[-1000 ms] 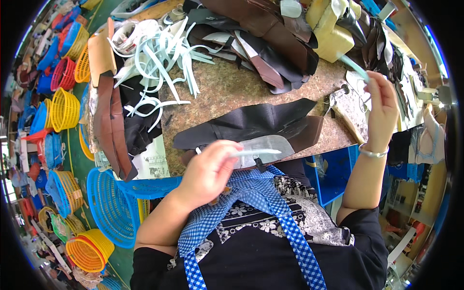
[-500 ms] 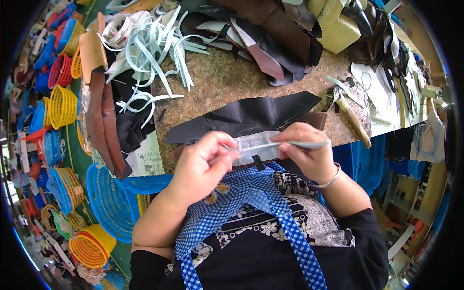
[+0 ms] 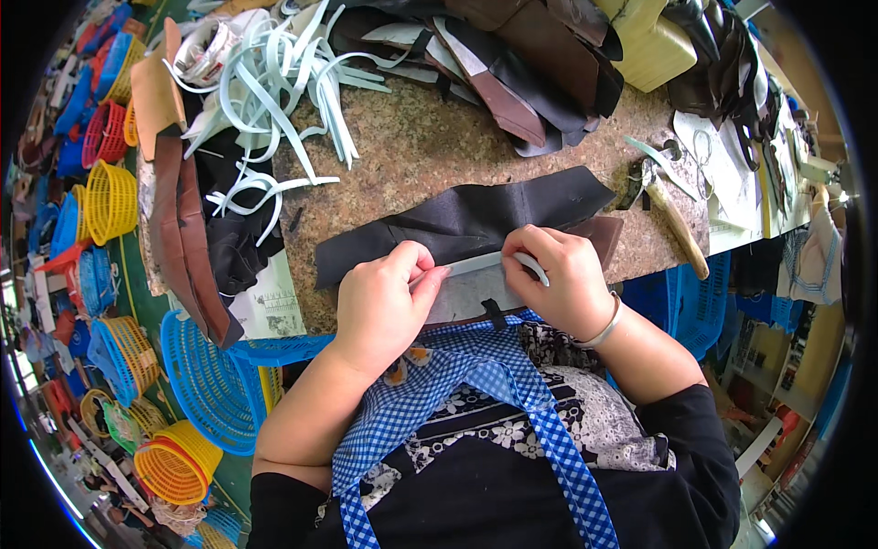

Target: The recorder applies adhesive tape to leather pieces and folds the edges in an industrial workshop.

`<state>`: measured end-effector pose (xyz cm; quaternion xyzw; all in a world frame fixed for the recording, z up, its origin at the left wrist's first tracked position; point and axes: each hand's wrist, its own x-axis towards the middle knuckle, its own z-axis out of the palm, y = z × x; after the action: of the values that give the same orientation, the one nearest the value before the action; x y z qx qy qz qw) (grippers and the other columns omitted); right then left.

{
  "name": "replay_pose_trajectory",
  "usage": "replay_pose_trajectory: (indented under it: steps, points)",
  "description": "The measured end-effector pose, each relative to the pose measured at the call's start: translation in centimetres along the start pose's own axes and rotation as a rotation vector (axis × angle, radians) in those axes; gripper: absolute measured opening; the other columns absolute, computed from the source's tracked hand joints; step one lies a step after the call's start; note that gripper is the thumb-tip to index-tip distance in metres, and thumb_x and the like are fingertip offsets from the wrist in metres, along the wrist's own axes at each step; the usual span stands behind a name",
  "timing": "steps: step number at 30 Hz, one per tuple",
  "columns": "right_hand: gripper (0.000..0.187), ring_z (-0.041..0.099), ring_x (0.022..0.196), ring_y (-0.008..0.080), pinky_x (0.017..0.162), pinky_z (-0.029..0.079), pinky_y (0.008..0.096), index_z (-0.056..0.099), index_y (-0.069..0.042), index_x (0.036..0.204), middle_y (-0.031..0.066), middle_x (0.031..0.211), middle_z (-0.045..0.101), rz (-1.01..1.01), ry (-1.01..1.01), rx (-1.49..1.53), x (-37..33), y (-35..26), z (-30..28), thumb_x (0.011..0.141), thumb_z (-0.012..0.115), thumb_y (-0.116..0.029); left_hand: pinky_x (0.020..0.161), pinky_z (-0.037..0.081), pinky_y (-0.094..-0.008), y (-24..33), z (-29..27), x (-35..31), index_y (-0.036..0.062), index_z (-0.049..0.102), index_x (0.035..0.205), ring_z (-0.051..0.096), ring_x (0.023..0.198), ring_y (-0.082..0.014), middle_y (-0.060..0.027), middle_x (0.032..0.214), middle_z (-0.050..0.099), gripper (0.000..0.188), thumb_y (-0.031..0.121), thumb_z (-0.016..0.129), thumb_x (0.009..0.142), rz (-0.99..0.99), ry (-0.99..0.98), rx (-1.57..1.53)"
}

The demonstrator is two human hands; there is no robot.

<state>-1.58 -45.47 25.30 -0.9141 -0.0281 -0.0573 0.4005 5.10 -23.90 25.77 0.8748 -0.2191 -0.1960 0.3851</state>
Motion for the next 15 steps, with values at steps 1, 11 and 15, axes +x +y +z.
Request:
replay_pose_trajectory:
  steps: [1,11,15]
  points:
    - [0.011,0.065,0.061,0.0334,0.056,0.052,0.0401,0.06,-0.004,0.086,0.0134,0.069,0.063,0.001,0.021,-0.018,0.0,0.0,0.1,0.078,0.068,-0.002,0.056,0.052,-0.0287,0.1,0.1,0.1,0.0026,0.063,0.088,0.071,0.06,-0.0177,-0.0117,0.067,0.07,0.014,0.013,0.072,0.088,0.021,0.013,0.048]
    - [0.026,0.057,0.097,0.0222,0.085,0.049,0.0348,0.061,-0.004,0.095,0.0084,0.102,0.06,-0.561,-0.121,-0.337,0.6,-1.4,0.2,0.073,0.061,-0.019,0.048,0.047,-0.04,-0.1,0.2,0.5,0.0078,0.054,0.075,0.062,0.05,-0.0319,-0.0128,0.057,0.06,0.039,0.034,0.083,0.078,-0.036,0.111,0.415]
    - [0.03,0.055,0.1,0.0202,0.083,0.047,0.0347,0.065,-0.004,0.102,0.0072,0.107,0.059,-0.593,-0.17,-0.32,-0.1,-1.1,1.4,0.075,0.06,-0.017,0.049,0.05,-0.037,-2.0,-0.8,-1.1,0.0083,0.058,0.078,0.064,0.052,-0.0282,-0.0112,0.058,0.062,0.034,0.032,0.081,0.08,-0.063,0.139,0.135]
